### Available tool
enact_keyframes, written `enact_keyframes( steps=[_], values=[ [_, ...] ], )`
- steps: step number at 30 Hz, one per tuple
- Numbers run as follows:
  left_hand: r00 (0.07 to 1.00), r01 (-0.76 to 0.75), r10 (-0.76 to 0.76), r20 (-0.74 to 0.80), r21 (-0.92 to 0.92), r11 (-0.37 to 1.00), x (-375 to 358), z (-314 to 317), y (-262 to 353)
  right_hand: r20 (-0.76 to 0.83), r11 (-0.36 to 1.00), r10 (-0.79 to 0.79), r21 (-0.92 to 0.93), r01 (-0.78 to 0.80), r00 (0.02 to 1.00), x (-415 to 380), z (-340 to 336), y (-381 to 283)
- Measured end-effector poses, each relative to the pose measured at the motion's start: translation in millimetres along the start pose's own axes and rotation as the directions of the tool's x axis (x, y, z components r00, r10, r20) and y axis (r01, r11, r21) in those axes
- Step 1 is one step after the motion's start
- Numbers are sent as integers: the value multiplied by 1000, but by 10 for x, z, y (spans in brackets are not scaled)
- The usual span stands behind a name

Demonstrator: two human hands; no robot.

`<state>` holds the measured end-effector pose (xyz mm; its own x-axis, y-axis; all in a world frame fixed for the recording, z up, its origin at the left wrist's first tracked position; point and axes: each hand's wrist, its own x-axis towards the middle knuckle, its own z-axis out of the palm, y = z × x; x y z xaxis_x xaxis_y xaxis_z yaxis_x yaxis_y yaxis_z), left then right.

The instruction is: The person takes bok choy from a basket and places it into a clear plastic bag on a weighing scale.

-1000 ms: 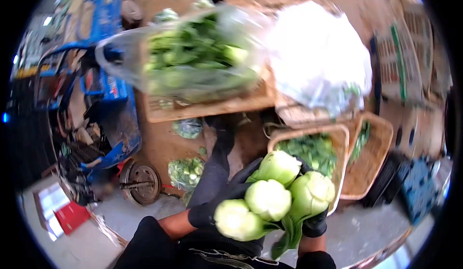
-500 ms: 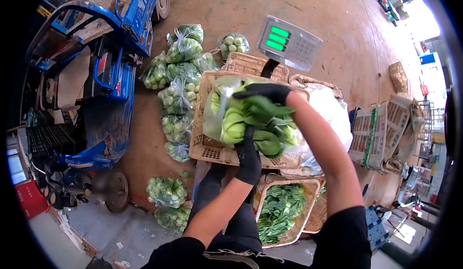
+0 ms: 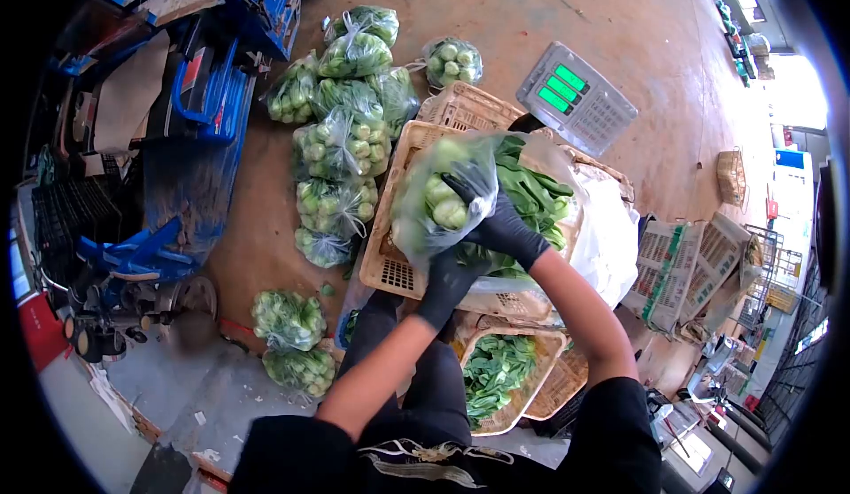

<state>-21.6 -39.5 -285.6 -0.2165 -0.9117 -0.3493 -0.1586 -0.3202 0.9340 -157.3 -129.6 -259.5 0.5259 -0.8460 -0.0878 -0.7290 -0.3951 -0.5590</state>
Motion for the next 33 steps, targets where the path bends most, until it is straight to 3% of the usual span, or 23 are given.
enact_keyframes(
  steps=[1,2,3,4,5,6,8,9,10,12,14,16,19,21,22,23,25,26,27,28,30,33],
  values=[
    [957,-229,244,-156,107,968,-186,-61,-84,-62,1000,-26,17,27,998,24,76,40],
    [1000,-8,8,-1,-218,976,-361,-304,187,-57,998,-48,-32,46,997,36,115,29],
    [997,-46,40,73,70,996,-450,-600,410,5,996,-40,-80,40,999,-10,183,4],
    [956,-273,286,-57,171,947,-436,-729,422,63,991,-32,-131,40,998,-41,245,-21],
    [936,-303,336,-105,246,921,-333,-775,599,74,980,-45,-193,58,996,-82,303,-87],
    [910,-328,389,-147,320,889,-169,-813,743,119,994,-16,-109,29,993,-138,257,-231],
    [876,-420,481,26,530,737,161,-697,760,-42,997,-48,-66,45,998,-189,397,-340],
    [881,-454,451,144,524,720,272,-680,721,8,998,-18,66,18,1000,-131,512,-303],
    [909,-415,381,167,431,801,291,-674,714,110,997,-45,66,37,993,-121,552,-218],
    [943,-284,224,246,245,927,265,-718,754,-4,985,-8,-175,7,1000,-153,366,-273],
    [963,29,-14,270,-51,998,237,-857,912,0,922,-27,-385,25,1000,-78,296,-119],
    [909,343,-227,350,-317,884,260,-1026,1115,104,928,30,-372,11,994,15,141,-19],
    [884,386,-255,392,-304,871,349,-1148,1280,161,950,49,-312,4,986,3,315,15],
    [953,78,-62,297,-42,996,230,-938,1457,111,963,38,-270,-6,993,-76,627,98],
    [959,-78,48,280,95,992,164,-846,1496,-46,999,28,23,-27,999,-106,921,164],
    [909,-180,128,398,95,979,173,-815,1473,-203,951,18,305,46,979,-139,1214,230],
    [974,28,-33,224,28,999,258,-700,1468,-188,921,15,386,60,982,-139,1094,225],
    [983,128,-126,136,-8,992,277,-668,1473,72,988,3,-157,8,997,-101,734,152],
    [966,161,-128,225,-135,978,310,-792,1467,35,986,1,-169,5,999,-64,625,125],
    [946,104,-30,323,-215,971,354,-854,1408,9,981,11,-193,-9,1000,-85,486,64],
    [930,29,30,367,-152,988,351,-788,1493,-95,991,-7,-136,-6,995,-204,370,-6],
    [934,34,-9,358,-63,997,335,-670,1548,-173,976,156,-124,-179,972,-779,178,-53]
  ],
)
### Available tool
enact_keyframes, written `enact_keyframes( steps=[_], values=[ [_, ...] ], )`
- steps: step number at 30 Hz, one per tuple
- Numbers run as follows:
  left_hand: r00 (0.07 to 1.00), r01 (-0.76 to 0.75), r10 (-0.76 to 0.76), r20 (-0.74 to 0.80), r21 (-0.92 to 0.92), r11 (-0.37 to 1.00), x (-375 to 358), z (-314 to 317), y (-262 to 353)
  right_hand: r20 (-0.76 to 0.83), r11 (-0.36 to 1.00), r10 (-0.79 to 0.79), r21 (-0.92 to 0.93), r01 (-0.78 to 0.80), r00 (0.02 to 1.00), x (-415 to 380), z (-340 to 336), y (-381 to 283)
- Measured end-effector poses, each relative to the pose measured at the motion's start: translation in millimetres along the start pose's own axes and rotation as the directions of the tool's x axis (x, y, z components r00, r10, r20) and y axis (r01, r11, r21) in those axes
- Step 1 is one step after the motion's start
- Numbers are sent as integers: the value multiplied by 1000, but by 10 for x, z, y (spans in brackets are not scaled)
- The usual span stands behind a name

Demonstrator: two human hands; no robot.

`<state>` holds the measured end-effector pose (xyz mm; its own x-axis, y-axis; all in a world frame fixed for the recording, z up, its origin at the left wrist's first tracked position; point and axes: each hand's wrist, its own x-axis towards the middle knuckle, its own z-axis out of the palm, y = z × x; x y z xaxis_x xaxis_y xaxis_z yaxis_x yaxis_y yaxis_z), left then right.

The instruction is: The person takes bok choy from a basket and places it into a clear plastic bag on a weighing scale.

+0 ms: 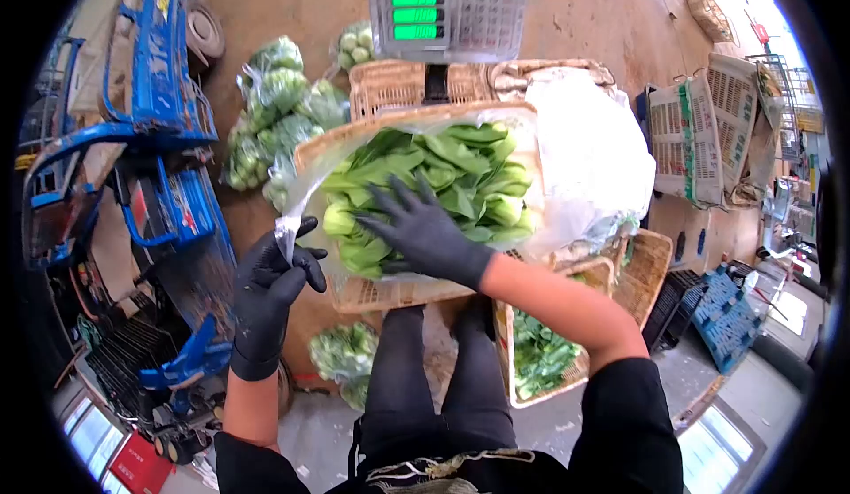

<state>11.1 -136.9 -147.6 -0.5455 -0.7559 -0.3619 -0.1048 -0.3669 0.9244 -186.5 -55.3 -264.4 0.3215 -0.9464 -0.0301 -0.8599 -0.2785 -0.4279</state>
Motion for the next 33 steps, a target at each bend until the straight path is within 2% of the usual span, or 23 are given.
enact_keyframes(
  steps=[1,3,4,5,7,8,9,10,12,13,15,17,18,21,24,25,26,28,29,30,31,32,33],
  values=[
    [1000,5,-2,-23,98,995,-15,49,50,85,992,128,-2,-128,988,-288,-87,99],
    [997,27,-5,-78,290,957,-92,173,124,10,954,300,11,-300,954,-976,-365,201],
    [973,-79,182,-145,530,844,-169,214,60,28,911,392,128,-392,920,-1353,-484,181],
    [949,-186,308,-72,660,728,-246,345,120,-100,918,377,169,-358,921,-1738,-667,140],
    [866,-351,484,123,840,415,-464,719,194,-166,806,497,451,-383,852,-2491,-785,49],
    [900,-394,425,97,595,701,-643,963,101,-161,706,617,546,-451,770,-2886,-674,1],
    [922,-387,345,175,421,820,-804,1328,135,-134,589,723,632,-503,678,-3284,-529,-31],
    [885,-413,264,382,388,824,-807,1672,221,-116,512,795,655,-556,596,-3661,-328,-61],
    [673,-415,60,737,309,856,-799,2361,394,-81,396,883,656,-642,462,-4398,183,-115],
    [533,-398,153,832,87,913,-804,2654,270,-45,284,928,730,-622,371,-4654,327,-208],
    [462,-321,342,818,-205,925,-1033,3315,-79,4,214,947,738,-640,321,-5168,591,-351],
    [561,-299,388,731,-259,919,-1252,3823,-418,18,212,948,708,-674,317,-5536,887,-485],
    [620,-244,341,706,-240,940,-1325,4107,-539,39,187,950,725,-663,311,-5816,1119,-418],
    [656,-134,284,700,-261,956,-1451,4680,-1114,61,114,977,657,-745,204,-6506,1822,-180],
    [586,-44,188,788,-202,979,-1357,4943,-1640,49,-27,999,651,-759,7,-7108,2598,513],
    [553,-9,131,823,-151,988,-1292,4945,-1834,39,-97,994,730,-677,-101,-7216,2863,805],
    [517,30,44,855,-70,997,-1234,4957,-2055,-31,-70,991,721,-690,-132,-7426,3252,1159],
    [471,112,-154,869,114,987,-1166,4884,-2478,-133,-20,978,703,-711,-158,-7582,3742,1858],
    [469,155,-265,842,217,964,-1137,4833,-2701,-188,30,976,613,-790,-109,-7564,3833,2165],
    [475,200,-367,800,308,930,-1132,4786,-2906,-258,145,966,536,-832,2,-7574,3959,2477],
    [486,238,-452,748,385,892,-1121,4740,-3088,-172,110,984,452,-885,35,-7546,4073,2699],
    [480,244,-476,737,409,879,-1097,4707,-3270,-203,198,970,338,-920,134,-7572,4312,2903],
    [465,247,-493,735,427,870,-1067,4669,-3427,-48,133,991,275,-952,125,-7519,4298,3002]
  ],
)
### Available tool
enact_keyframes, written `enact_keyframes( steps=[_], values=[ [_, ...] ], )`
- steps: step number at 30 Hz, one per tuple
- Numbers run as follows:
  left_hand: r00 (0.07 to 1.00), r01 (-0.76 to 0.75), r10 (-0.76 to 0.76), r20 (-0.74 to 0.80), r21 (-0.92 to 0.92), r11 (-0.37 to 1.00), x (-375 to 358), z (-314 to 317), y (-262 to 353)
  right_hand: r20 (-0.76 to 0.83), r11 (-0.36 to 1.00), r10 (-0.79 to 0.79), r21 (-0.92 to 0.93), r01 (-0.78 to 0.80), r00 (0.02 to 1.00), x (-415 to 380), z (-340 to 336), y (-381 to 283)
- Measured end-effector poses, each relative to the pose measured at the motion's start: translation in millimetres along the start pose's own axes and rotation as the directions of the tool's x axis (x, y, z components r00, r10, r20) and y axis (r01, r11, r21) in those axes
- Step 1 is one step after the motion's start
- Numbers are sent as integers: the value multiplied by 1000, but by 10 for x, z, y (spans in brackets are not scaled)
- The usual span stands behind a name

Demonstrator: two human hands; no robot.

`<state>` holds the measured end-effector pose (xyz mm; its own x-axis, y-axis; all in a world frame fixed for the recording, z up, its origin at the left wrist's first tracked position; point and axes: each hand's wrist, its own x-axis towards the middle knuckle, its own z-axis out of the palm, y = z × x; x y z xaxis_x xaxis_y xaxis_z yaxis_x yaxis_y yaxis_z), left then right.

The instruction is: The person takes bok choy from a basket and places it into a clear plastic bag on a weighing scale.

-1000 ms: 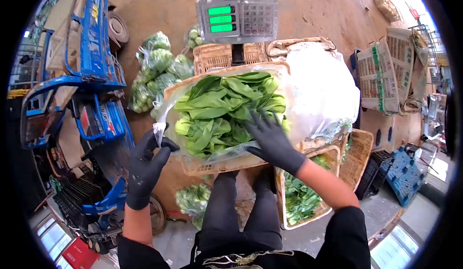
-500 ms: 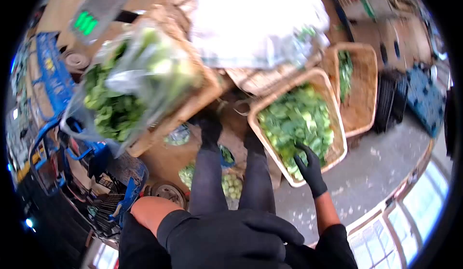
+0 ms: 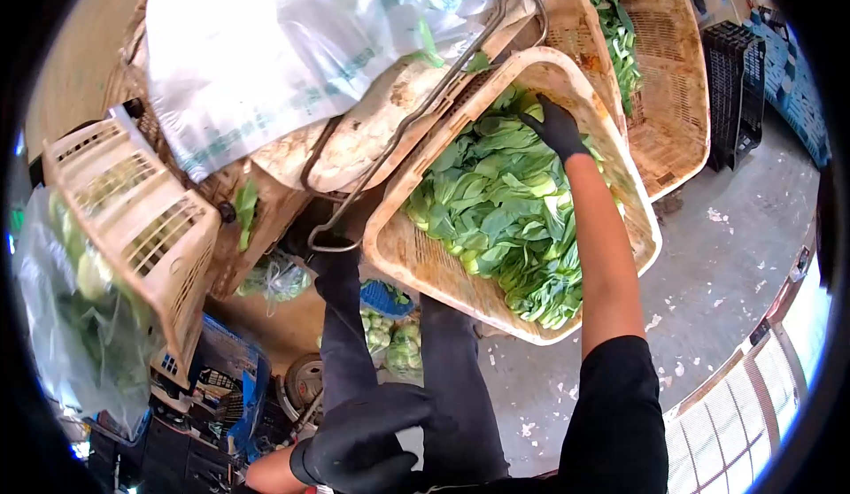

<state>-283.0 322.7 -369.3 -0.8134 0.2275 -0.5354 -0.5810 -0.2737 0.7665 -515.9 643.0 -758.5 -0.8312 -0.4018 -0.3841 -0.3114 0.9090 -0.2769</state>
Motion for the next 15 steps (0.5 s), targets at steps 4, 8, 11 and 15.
enact_keyframes(
  steps=[4,8,11,15],
  values=[
    [994,71,-79,-76,-107,992,178,22,-358,151,996,34,-83,-22,988,-6,-124,-272],
    [985,102,-77,-152,164,981,473,62,-523,-47,962,-92,253,101,995,-388,-177,-334],
    [993,7,30,-110,316,949,861,123,-732,2,969,-123,214,120,992,-426,-47,-96],
    [992,-62,103,-74,430,901,1043,206,-815,295,929,-332,268,256,896,-147,-134,136]
  ],
)
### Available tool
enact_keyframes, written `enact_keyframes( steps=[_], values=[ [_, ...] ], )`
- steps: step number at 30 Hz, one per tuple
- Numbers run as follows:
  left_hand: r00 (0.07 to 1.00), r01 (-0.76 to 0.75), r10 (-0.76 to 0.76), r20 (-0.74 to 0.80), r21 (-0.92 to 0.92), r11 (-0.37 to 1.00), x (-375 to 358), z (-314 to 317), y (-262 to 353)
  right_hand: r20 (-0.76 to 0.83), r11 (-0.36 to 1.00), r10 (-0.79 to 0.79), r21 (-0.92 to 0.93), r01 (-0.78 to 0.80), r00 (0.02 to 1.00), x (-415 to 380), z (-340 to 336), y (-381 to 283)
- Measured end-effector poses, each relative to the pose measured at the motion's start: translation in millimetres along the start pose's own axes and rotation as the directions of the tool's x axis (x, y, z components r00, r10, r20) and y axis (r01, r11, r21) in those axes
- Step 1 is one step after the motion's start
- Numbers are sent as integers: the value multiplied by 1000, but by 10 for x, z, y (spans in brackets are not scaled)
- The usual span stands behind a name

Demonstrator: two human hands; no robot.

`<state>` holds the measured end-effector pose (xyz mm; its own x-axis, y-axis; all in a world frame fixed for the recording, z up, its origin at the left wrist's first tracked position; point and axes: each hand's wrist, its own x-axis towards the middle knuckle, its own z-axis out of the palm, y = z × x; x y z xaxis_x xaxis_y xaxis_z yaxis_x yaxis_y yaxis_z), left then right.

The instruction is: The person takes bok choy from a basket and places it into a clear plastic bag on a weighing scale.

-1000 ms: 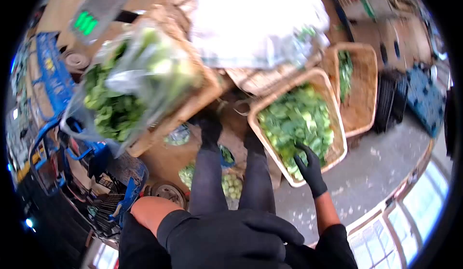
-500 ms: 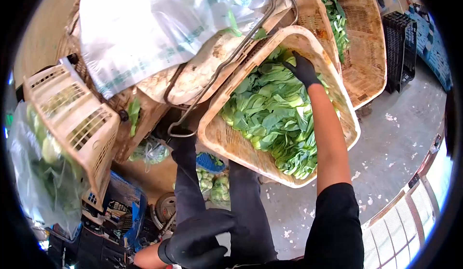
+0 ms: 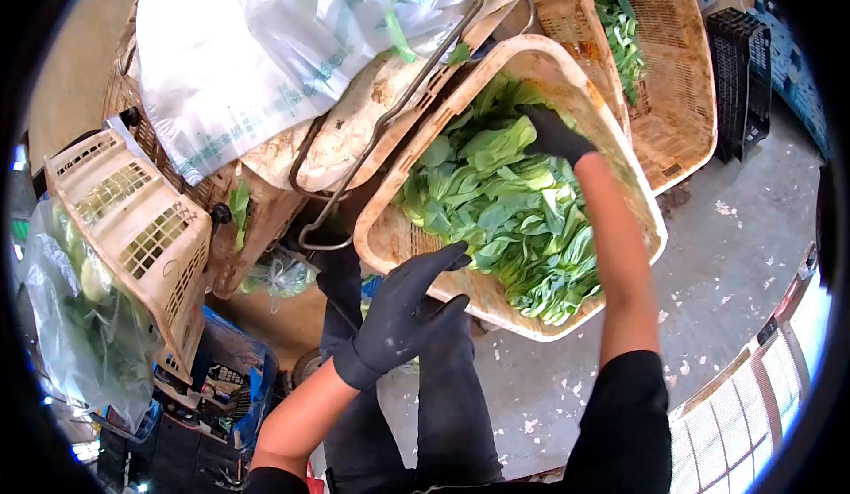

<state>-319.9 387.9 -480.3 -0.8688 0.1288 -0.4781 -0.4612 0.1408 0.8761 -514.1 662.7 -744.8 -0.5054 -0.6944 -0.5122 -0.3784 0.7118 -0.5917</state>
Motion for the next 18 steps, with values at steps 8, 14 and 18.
enact_keyframes(
  steps=[8,14,18],
  values=[
    [972,-230,219,89,573,787,344,213,-223,67,955,33,-296,-12,997,-631,-433,-941],
    [957,-159,26,289,446,881,478,466,-385,126,925,70,363,-112,990,-1408,-898,-2180],
    [962,133,-128,241,-4,991,77,387,-569,-343,846,483,420,-329,806,-933,-480,-934]
  ],
)
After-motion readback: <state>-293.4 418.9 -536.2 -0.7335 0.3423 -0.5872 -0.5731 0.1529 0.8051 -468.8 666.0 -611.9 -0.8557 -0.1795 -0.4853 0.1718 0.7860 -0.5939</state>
